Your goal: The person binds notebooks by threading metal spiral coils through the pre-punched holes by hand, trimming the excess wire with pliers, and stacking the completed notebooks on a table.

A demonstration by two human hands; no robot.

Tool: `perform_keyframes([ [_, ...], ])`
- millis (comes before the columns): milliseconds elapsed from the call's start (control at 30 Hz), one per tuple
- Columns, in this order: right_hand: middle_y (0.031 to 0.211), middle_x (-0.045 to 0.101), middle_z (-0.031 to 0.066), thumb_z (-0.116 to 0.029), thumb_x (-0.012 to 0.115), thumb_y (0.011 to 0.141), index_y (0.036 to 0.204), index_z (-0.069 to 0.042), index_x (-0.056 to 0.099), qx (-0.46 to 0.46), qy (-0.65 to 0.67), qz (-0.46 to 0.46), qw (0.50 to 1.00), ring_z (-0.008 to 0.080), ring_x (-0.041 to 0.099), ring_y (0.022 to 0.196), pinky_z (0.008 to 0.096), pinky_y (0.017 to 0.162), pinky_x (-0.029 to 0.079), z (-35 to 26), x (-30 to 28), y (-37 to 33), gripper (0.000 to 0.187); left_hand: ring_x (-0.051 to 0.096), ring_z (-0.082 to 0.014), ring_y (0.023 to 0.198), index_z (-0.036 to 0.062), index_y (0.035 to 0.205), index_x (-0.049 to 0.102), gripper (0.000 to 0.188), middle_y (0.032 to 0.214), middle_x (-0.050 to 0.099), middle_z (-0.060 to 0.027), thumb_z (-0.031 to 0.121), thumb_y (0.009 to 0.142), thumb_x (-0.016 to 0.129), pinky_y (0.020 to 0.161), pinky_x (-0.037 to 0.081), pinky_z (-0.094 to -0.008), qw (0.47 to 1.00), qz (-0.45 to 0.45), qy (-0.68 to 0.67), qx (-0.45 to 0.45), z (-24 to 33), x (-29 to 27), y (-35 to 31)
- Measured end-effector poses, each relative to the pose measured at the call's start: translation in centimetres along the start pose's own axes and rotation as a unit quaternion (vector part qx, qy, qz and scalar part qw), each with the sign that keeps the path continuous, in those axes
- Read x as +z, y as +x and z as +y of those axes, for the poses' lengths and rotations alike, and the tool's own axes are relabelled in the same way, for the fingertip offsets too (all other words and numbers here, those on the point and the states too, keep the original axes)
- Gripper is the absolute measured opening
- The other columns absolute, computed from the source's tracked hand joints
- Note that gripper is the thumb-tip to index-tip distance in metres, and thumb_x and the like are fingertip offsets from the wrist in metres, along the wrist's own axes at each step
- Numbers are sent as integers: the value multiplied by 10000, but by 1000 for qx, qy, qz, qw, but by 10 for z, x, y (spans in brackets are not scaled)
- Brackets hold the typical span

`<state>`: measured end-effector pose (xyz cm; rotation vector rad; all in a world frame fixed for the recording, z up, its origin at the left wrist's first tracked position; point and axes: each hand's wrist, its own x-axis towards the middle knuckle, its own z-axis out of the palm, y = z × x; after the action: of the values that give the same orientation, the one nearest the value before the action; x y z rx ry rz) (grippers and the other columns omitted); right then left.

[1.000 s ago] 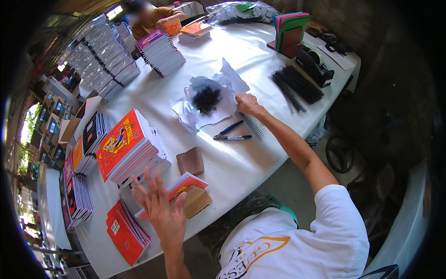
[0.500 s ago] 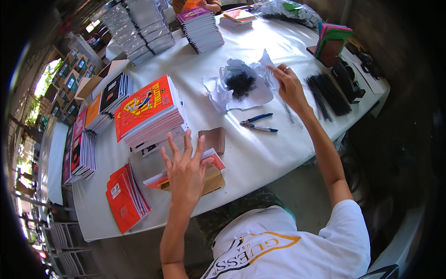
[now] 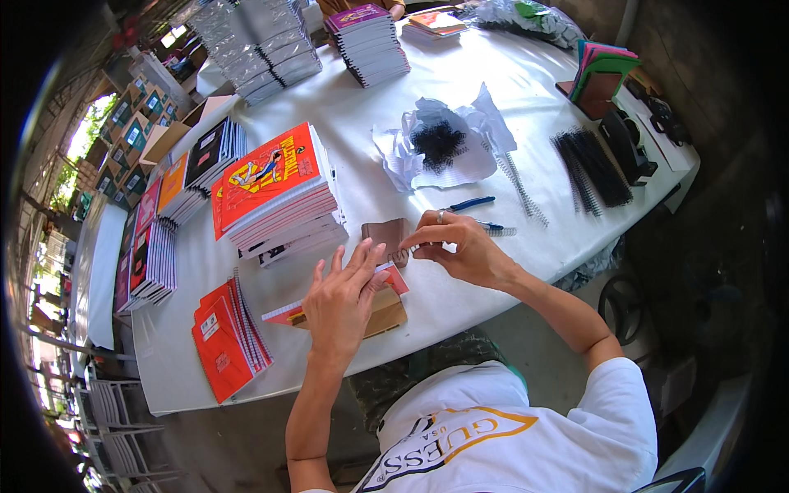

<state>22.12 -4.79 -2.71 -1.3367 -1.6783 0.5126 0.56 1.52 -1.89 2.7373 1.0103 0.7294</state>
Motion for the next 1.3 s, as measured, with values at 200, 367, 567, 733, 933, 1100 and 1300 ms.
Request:
perform_keyframes([
  [200,897,628,58,70,681,797,1026,-74,717,-3,19,-18,1000,190,599,817,324,730,488,4,-4,6,273,597,-347,1165,235,1258,639,417,1288,624,-17,394,873,633,1007,422,-521,1000,-1,2,7,-1,-2,-1],
  [367,929,636,71,82,658,787,997,-77,712,-14,106,-83,991,228,613,847,361,745,491,4,-10,11,269,598,-347,1163,221,1256,640,421,1283,627,-21,393,872,635,1006,421,-522,1000,-1,4,7,-1,-2,-2],
  [567,932,632,74,109,634,787,1016,-73,714,-28,93,-116,989,238,606,870,374,753,491,14,-9,14,303,603,-349,1156,215,1251,643,425,1270,635,-26,394,866,641,997,427,-515,1000,2,-1,7,0,-1,-2],
  [733,941,633,102,116,607,797,1021,-54,707,-81,97,-115,985,270,606,849,390,746,490,5,-10,21,298,603,-350,1154,212,1254,641,433,1267,637,-27,396,862,642,1000,415,-532,1000,0,3,13,1,-4,-3],
  [933,923,632,135,52,608,829,1037,-11,630,-94,-7,-221,971,310,609,842,418,728,485,3,-24,21,219,595,-355,1163,213,1274,626,441,1264,639,-26,373,864,648,1009,398,-549,999,0,40,29,2,-5,-4],
  [1100,896,592,138,-89,648,849,979,-25,496,-105,-155,-123,975,320,613,881,425,704,488,-13,-12,9,210,582,-310,1199,232,1288,618,467,1256,639,-45,314,834,694,993,444,-453,1000,-8,9,6,5,-5,-2],
  [1300,947,574,111,-60,634,832,970,-29,504,-136,-209,-123,960,310,598,904,423,750,493,-19,-6,5,192,619,-304,1133,219,1329,577,517,1250,639,-40,277,830,698,868,528,-369,999,-24,6,21,5,-1,-1],
])
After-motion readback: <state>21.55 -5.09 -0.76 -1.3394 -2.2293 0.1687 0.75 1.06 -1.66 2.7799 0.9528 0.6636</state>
